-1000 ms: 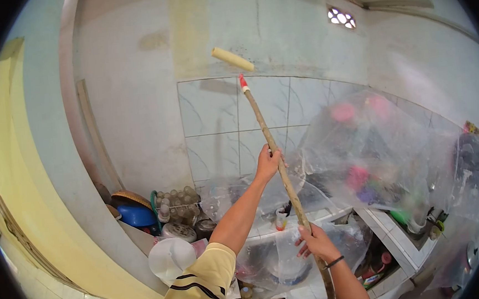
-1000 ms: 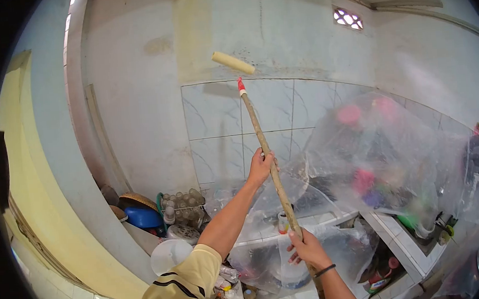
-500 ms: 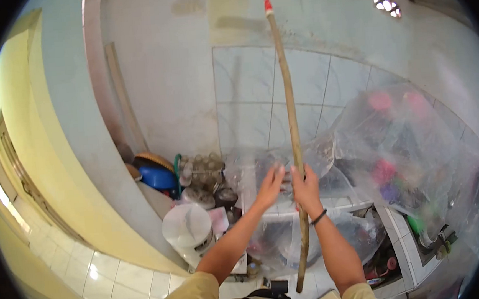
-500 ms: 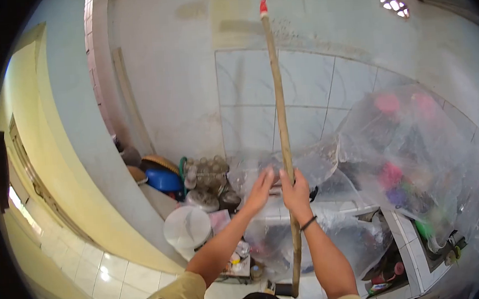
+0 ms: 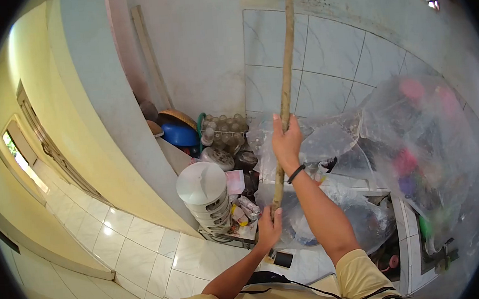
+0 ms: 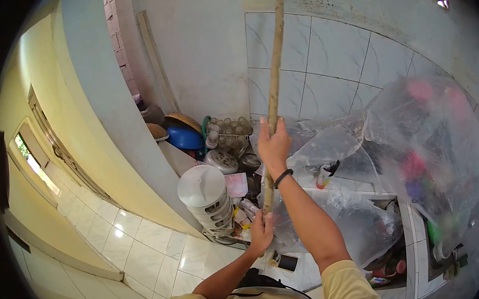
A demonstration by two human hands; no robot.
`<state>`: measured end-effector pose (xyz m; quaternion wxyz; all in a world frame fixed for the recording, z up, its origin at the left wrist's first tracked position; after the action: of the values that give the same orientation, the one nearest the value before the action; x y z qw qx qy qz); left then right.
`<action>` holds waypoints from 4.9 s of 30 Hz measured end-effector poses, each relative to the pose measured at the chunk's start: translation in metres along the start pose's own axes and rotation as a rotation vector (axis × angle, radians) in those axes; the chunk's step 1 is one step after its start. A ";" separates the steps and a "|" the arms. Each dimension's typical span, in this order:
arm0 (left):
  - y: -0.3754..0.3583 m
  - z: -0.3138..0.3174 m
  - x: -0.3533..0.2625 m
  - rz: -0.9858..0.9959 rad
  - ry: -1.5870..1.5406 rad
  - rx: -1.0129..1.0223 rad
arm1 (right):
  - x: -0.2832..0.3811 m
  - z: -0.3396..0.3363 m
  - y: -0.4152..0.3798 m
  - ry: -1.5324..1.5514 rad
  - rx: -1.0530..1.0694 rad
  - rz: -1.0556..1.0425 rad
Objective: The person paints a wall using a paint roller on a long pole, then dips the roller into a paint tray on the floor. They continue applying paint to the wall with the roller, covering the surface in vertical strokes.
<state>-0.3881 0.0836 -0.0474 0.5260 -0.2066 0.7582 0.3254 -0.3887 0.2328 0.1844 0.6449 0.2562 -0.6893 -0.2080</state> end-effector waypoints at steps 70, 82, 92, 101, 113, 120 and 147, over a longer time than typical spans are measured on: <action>-0.047 -0.293 0.051 -0.563 0.422 0.018 | -0.189 0.373 -0.147 0.710 0.422 1.112; -0.045 -0.273 0.052 -0.531 0.358 -0.013 | -0.203 0.370 -0.137 0.687 0.447 1.074; -0.041 -0.260 0.030 -0.548 0.311 -0.020 | -0.189 0.357 -0.120 0.708 0.439 1.080; -0.041 -0.256 0.032 -0.471 0.298 -0.068 | -0.152 0.352 -0.089 0.707 0.478 0.995; -0.038 -0.252 0.022 -0.500 0.217 -0.063 | -0.143 0.338 -0.080 0.641 0.458 0.939; -0.047 -0.268 0.052 -0.494 0.319 -0.054 | -0.193 0.357 -0.125 0.641 0.414 1.013; -0.011 -0.342 0.058 -0.496 0.334 -0.038 | -0.130 0.399 -0.104 0.736 0.325 1.006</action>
<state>-0.6288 -0.1653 -0.0241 0.4535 -0.4458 0.7544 0.1628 -0.7727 0.2145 -0.0140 0.8110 0.0509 -0.4815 0.3284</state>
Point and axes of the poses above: each hand's wrist, its own y-axis towards the middle knuckle, its own z-axis out of the palm, x = y × z, the point moved 7 cm from there along y, towards the middle knuckle, and after that the axes turned 2 degrees about y, right-handed, at the moved point
